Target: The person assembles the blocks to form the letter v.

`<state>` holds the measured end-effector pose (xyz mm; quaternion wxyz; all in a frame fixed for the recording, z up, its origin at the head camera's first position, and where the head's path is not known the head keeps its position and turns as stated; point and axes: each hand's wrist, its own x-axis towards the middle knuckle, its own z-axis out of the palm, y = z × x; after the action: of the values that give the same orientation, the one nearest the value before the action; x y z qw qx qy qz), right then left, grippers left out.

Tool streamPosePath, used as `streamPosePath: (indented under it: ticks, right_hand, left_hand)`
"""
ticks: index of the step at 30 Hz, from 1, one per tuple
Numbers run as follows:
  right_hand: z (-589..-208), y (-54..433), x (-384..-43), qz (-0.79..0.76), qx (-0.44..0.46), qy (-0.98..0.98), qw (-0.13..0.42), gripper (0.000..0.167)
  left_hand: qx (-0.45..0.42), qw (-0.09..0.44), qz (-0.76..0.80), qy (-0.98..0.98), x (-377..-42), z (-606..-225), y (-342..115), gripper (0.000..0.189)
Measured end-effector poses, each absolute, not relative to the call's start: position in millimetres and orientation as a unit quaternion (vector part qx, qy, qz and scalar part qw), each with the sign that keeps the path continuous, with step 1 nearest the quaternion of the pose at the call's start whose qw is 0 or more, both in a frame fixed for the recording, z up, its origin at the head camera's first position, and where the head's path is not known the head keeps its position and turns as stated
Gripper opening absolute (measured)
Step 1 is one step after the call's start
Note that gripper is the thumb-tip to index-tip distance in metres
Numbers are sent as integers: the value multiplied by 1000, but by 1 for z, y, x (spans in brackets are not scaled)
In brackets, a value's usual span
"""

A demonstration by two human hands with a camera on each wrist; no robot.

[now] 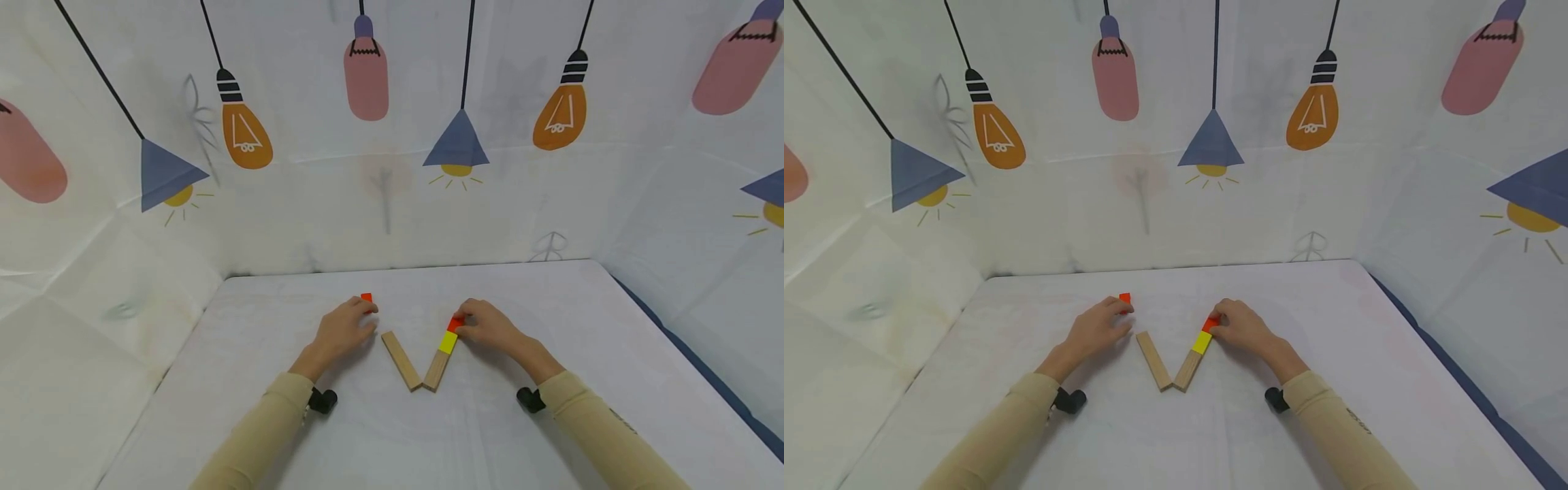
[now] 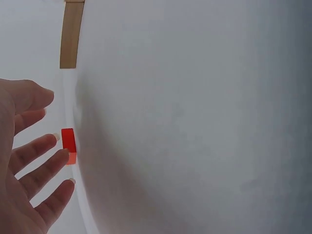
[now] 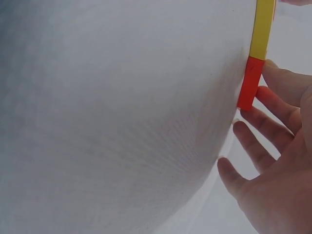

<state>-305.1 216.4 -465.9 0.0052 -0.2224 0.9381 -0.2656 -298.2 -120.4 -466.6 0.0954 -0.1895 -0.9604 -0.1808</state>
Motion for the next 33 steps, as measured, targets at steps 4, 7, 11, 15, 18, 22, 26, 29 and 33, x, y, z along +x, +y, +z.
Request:
streamPosePath:
  ticks: [4, 7, 11, 15, 18, 22, 26, 29, 33]
  right_hand:
    - [-465, 216, -305, -262, -224, 939, 5, 20]
    - [-464, 216, -304, -260, -225, 939, 7, 21]
    - [-463, 216, -304, -264, -220, 939, 12, 23]
    - [-464, 216, -303, -266, -218, 939, 14, 24]
    - [-464, 216, -303, -264, -221, 939, 11, 25]
    - [-464, 216, -303, -260, -225, 939, 9, 25]
    - [-465, 216, -304, -258, -224, 940, 11, 25]
    - [-464, 216, -305, -258, -220, 941, 13, 25]
    - [-464, 216, -304, -256, -217, 942, 16, 25]
  left_hand:
    - [-181, 92, -181, -962, -301, -466, -124, 30]
    - [-178, 97, -182, -962, -304, -466, -126, 31]
    - [-173, 103, -181, -963, -309, -466, -129, 32]
    - [-168, 98, -175, -965, -315, -466, -132, 33]
    - [-164, 93, -176, -966, -319, -466, -135, 34]
    - [-156, 84, -178, -968, -323, -465, -136, 38]
    - [-147, 67, -174, -971, -326, -464, -135, 41]
    - [-141, 57, -169, -974, -328, -463, -134, 41]
    - [-142, 57, -163, -975, -331, -463, -134, 42]
